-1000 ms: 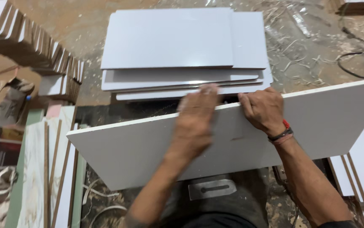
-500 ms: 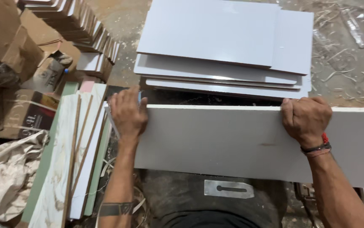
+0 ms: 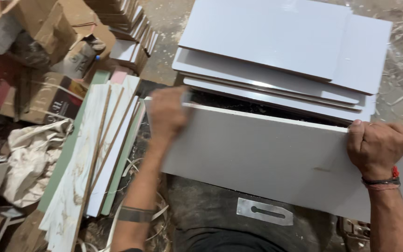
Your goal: The person sits with a long white furniture board across their lap, aligns white edge banding tape along the board's raw edge, and presses it down by hand. They then run a heated edge banding iron along the tape to bond it, and use a utility knife to trim the tape ends and excess material.
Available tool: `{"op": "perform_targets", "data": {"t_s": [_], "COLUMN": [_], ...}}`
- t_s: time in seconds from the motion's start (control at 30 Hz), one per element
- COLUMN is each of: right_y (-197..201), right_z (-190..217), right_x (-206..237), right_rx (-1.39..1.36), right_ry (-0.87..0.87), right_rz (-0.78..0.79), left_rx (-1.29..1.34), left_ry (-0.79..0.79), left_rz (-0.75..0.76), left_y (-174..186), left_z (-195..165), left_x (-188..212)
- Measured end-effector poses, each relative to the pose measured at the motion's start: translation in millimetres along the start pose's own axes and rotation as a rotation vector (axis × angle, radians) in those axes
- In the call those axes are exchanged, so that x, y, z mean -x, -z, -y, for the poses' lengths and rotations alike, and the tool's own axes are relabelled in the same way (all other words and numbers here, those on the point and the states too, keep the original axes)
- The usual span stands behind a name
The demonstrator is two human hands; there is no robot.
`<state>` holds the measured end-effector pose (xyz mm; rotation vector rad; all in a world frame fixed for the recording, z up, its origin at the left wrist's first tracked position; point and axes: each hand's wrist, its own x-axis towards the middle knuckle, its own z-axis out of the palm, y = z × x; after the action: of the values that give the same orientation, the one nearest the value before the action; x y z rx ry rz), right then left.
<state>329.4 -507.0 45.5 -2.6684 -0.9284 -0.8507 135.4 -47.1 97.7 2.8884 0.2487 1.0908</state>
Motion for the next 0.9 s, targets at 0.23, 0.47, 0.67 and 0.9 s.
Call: {"op": "perform_targets", "data": {"t_s": [0.23, 0.47, 0.67, 0.9], "right_y": [-17, -41, -44, -6], "right_z": [8, -47, -22, 8], "right_x": [-6, 34, 20, -2], "right_rx": [0.004, -0.015, -0.074, -0.016], "right_ry": [0.044, 0.03, 0.036, 0.005], "right_rz": [-0.074, 0.108, -0.033, -0.043], "left_rx": [0.415, 0.488, 0.037, 0.379], "left_ry": [-0.144, -0.118, 0.044, -0.219], "left_rz": [-0.124, 0.133, 0.041, 0.165], "left_y": [-37, -51, 22, -76], "left_z": [-150, -153, 41, -253], "left_x": [-3, -7, 7, -13]}}
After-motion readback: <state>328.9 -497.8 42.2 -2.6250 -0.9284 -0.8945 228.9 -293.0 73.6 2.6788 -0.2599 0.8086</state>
